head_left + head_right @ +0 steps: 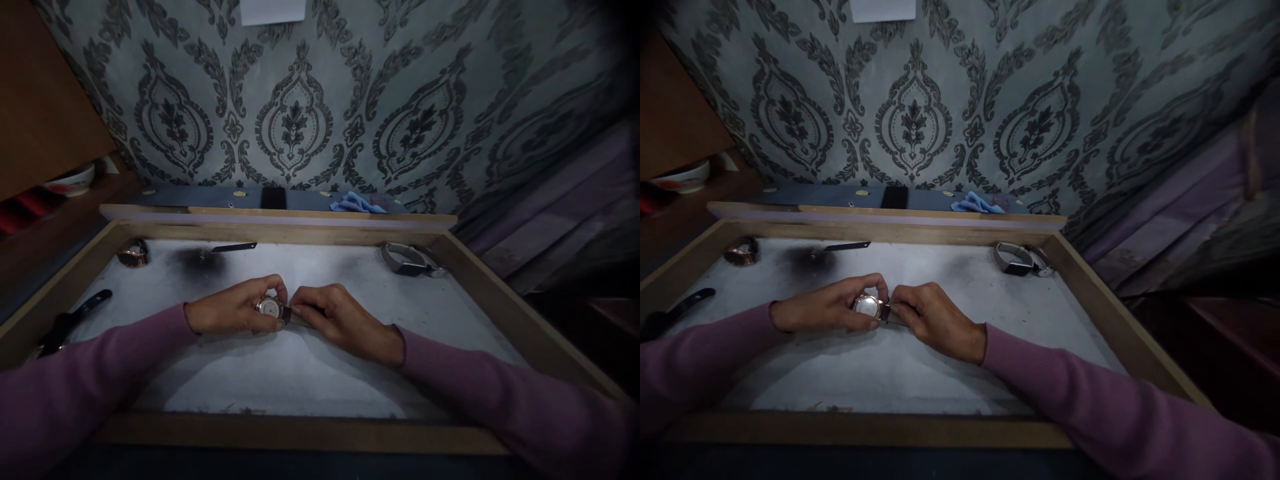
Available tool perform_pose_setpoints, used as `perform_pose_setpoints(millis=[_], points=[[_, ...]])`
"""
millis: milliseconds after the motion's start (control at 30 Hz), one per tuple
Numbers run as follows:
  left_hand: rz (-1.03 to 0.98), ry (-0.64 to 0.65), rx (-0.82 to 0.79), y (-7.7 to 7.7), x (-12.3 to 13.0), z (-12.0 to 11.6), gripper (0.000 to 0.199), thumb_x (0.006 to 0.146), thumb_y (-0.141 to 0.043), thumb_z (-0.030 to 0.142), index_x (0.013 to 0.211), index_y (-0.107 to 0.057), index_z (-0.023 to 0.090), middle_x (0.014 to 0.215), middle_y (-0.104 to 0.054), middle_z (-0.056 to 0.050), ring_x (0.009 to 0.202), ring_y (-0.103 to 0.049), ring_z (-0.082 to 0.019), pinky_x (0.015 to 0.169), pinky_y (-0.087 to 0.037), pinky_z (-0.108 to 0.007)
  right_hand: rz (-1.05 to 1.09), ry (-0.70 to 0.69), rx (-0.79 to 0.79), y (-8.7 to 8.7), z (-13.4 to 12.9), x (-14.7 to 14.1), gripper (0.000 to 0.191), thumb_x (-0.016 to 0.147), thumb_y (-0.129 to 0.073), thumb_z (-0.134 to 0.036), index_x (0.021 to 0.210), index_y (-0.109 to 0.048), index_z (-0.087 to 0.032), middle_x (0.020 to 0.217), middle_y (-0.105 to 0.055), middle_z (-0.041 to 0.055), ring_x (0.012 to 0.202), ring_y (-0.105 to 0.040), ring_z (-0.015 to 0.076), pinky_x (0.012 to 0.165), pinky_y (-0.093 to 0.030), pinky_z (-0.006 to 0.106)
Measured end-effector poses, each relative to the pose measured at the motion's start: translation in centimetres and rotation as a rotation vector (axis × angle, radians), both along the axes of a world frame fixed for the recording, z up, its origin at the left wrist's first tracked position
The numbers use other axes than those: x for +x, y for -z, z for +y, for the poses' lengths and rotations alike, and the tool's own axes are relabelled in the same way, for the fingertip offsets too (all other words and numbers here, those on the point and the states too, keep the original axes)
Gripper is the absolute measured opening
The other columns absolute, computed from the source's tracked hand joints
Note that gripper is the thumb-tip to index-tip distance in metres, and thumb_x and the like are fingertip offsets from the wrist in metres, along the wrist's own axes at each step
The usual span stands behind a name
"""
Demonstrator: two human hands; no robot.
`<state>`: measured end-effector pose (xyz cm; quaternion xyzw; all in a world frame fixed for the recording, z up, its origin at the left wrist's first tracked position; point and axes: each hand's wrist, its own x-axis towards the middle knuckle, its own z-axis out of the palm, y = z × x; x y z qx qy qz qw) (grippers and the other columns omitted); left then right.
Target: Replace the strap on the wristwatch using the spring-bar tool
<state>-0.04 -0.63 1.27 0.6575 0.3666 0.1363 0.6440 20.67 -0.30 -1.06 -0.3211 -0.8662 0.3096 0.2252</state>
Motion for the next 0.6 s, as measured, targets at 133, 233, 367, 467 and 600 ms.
perform_pose_setpoints(millis=[133,233,367,467,600], points=[[0.012,0.0,0.012,0.09,-0.05,0.02,0.026,0.076,-0.062,0.023,0.092,-0.042,0.019,0.071,-0.049,0.007,0.057,-0.042,-0.007,0.051,-0.031,-0.021,-0.009,0.0,-0.016,-0.09,-0.06,0.03,0.02,0.09,-0.049,-0.015,0.075,-0.061,-0.013,0.059,-0.054,-0.0024,0.053,-0.045,0.0077,0.053,-0.033,0.02],[0.017,-0.021,-0.006,-0.01,-0.03,-0.02,0.028,0.075,-0.063,0.025,0.093,-0.042,0.02,0.069,-0.049,0.007,0.057,-0.041,-0.007,0.051,-0.031,-0.02,-0.013,0.01,-0.02,-0.17,-0.05,0.05,0.02,0.09,-0.047,-0.015,0.076,-0.061,-0.013,0.061,-0.056,-0.0015,0.054,-0.046,0.0082,0.054,-0.034,0.02],[0.037,-0.05,-0.018,-0.03,-0.05,-0.01,0.029,0.075,-0.063,0.026,0.093,-0.042,0.02,0.065,-0.047,0.008,0.056,-0.041,-0.008,0.051,-0.032,-0.021,0.001,0.023,0.008,-0.27,-0.02,0.05,0.019,0.089,-0.048,-0.014,0.076,-0.062,-0.013,0.06,-0.055,-0.0021,0.053,-0.044,0.0077,0.052,-0.033,0.02],[0.045,-0.049,0.008,0.17,-0.08,0.14,0.027,0.074,-0.064,0.028,0.091,-0.046,0.018,0.069,-0.049,0.006,0.059,-0.043,-0.009,0.053,-0.033,-0.022,0.007,0.034,0.019,-0.32,-0.06,0.02,0.018,0.089,-0.048,-0.013,0.076,-0.061,-0.013,0.059,-0.053,-0.0025,0.052,-0.043,0.0073,0.052,-0.032,0.02],[0.081,-0.038,0.041,0.35,-0.05,0.31,0.021,0.074,-0.063,0.028,0.086,-0.051,0.016,0.068,-0.05,0.005,0.058,-0.044,-0.009,0.054,-0.035,-0.022,0.02,0.038,0.044,-0.38,-0.14,-0.04,0.017,0.088,-0.048,-0.012,0.076,-0.06,-0.013,0.059,-0.052,-0.003,0.051,-0.043,0.0071,0.052,-0.032,0.02]])
